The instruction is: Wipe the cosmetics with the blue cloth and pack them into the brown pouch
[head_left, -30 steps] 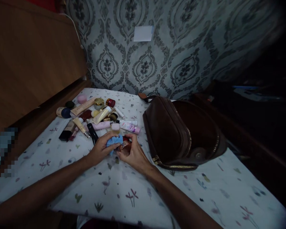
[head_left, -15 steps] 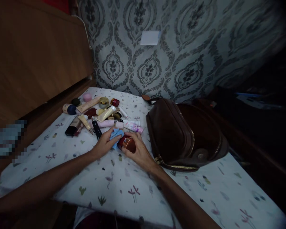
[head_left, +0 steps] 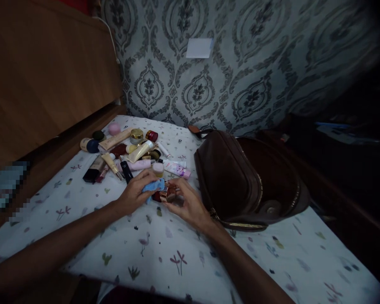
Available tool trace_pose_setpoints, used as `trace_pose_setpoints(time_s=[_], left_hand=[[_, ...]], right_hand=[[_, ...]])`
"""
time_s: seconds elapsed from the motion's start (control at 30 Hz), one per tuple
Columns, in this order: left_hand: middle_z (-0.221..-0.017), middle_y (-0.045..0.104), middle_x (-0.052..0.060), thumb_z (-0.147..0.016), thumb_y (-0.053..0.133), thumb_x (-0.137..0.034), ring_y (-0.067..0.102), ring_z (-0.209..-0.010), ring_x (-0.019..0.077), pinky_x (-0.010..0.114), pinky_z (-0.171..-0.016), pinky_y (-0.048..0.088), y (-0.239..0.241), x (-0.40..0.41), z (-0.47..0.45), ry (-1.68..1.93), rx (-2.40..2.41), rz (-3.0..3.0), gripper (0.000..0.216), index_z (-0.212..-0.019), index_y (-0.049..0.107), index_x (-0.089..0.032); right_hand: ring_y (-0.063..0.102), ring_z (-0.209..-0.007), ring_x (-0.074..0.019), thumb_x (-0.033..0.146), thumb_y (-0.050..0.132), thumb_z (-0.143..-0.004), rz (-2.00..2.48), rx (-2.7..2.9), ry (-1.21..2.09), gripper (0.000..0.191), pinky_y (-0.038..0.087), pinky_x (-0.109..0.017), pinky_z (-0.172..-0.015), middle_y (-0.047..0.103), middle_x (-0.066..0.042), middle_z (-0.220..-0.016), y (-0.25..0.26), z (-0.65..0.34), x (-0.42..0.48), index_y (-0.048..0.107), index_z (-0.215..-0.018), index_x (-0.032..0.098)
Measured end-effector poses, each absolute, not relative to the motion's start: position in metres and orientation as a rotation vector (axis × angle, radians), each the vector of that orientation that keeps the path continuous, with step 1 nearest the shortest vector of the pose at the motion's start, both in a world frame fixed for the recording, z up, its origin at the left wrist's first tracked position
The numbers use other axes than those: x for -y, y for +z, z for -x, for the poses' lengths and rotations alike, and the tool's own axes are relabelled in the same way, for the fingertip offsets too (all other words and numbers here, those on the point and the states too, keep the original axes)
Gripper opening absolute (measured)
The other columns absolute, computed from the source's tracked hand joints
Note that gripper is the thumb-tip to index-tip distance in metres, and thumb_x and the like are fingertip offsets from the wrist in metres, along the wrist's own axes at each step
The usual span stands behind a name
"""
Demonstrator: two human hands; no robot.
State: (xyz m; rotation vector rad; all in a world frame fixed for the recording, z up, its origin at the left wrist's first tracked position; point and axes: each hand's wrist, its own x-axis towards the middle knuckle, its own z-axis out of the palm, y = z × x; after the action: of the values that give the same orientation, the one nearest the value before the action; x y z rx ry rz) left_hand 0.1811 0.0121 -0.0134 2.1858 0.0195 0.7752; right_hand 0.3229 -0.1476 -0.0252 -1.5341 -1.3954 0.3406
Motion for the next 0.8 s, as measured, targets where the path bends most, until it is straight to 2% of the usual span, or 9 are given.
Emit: trace_pose_setpoints(time_s=[0.1, 0.2, 0.43, 0.6, 0.7, 0.77, 0.8], left_hand=[[-0.094, 0.061, 0.007, -0.094, 0.055, -0.034, 0.058, -0.091, 0.0201, 0.031, -0.083, 0.046, -0.011, -0.013, -0.183, 0.771, -0.081, -2.17, 0.019, -0.097, 0.064, -0.017], [-0.089, 0.061, 0.005, -0.093, 0.055, -0.038, 0.057, -0.087, 0.0195, 0.03, -0.082, 0.045, -0.011, -0.014, -0.185, 0.769, -0.147, -2.133, 0.022, -0.091, 0.063, -0.017], [-0.09, 0.064, 0.001, -0.092, 0.058, -0.041, 0.059, -0.08, 0.016, 0.025, -0.074, 0.048, -0.014, -0.017, -0.186, 0.541, -0.186, -1.893, 0.026, -0.102, 0.062, -0.017], [-0.088, 0.062, 0.0, -0.088, 0.062, -0.042, 0.058, -0.078, 0.0153, 0.024, -0.073, 0.048, -0.011, -0.018, -0.188, 0.524, -0.178, -1.83, 0.029, -0.101, 0.061, -0.016], [-0.088, 0.062, 0.001, -0.089, 0.06, -0.043, 0.057, -0.08, 0.0162, 0.025, -0.074, 0.048, -0.01, -0.018, -0.187, 0.522, -0.191, -1.883, 0.029, -0.102, 0.061, -0.017], [-0.087, 0.06, 0.0, -0.089, 0.06, -0.042, 0.057, -0.079, 0.016, 0.025, -0.074, 0.048, -0.011, -0.018, -0.187, 0.531, -0.189, -1.92, 0.028, -0.101, 0.061, -0.017], [-0.086, 0.06, 0.0, -0.089, 0.06, -0.041, 0.056, -0.078, 0.0157, 0.025, -0.073, 0.047, -0.011, -0.019, -0.186, 0.537, -0.19, -1.938, 0.026, -0.1, 0.06, -0.017]], right_hand=[[0.058, -0.118, -0.0259, 0.028, 0.069, -0.085, 1.523, 1.535, 0.284, 0.041, 0.048, -0.046, -0.103, 0.061, -0.01, -0.122, -0.02, -0.326, 0.15, 0.055, -0.123, 0.025], [0.055, -0.125, -0.0258, 0.03, 0.065, -0.088, 1.505, 1.596, 0.28, 0.042, 0.045, -0.048, -0.107, 0.059, -0.011, -0.13, -0.019, -0.328, 0.149, 0.053, -0.129, 0.026], [0.056, -0.121, -0.0229, 0.031, 0.065, -0.088, 1.476, 1.531, 0.329, 0.044, 0.052, -0.04, -0.098, 0.058, -0.011, -0.129, -0.025, -0.326, 0.148, 0.052, -0.13, 0.025], [0.057, -0.119, -0.0242, 0.039, 0.066, -0.088, 1.533, 1.528, 0.288, 0.048, 0.048, -0.042, -0.102, 0.06, -0.01, -0.125, -0.026, -0.325, 0.149, 0.05, -0.131, 0.024], [0.058, -0.116, -0.027, 0.045, 0.071, -0.083, 1.639, 1.473, 0.257, 0.061, 0.048, -0.044, -0.1, 0.059, -0.012, -0.126, -0.025, -0.322, 0.149, 0.047, -0.134, 0.022], [0.061, -0.107, -0.028, 0.049, 0.075, -0.077, 1.756, 1.374, 0.268, 0.07, 0.051, -0.045, -0.093, 0.06, -0.012, -0.121, -0.023, -0.319, 0.15, 0.045, -0.133, 0.02], [0.063, -0.1, -0.0272, 0.05, 0.076, -0.076, 1.802, 1.325, 0.281, 0.069, 0.053, -0.044, -0.089, 0.062, -0.011, -0.115, -0.022, -0.317, 0.15, 0.047, -0.13, 0.02]])
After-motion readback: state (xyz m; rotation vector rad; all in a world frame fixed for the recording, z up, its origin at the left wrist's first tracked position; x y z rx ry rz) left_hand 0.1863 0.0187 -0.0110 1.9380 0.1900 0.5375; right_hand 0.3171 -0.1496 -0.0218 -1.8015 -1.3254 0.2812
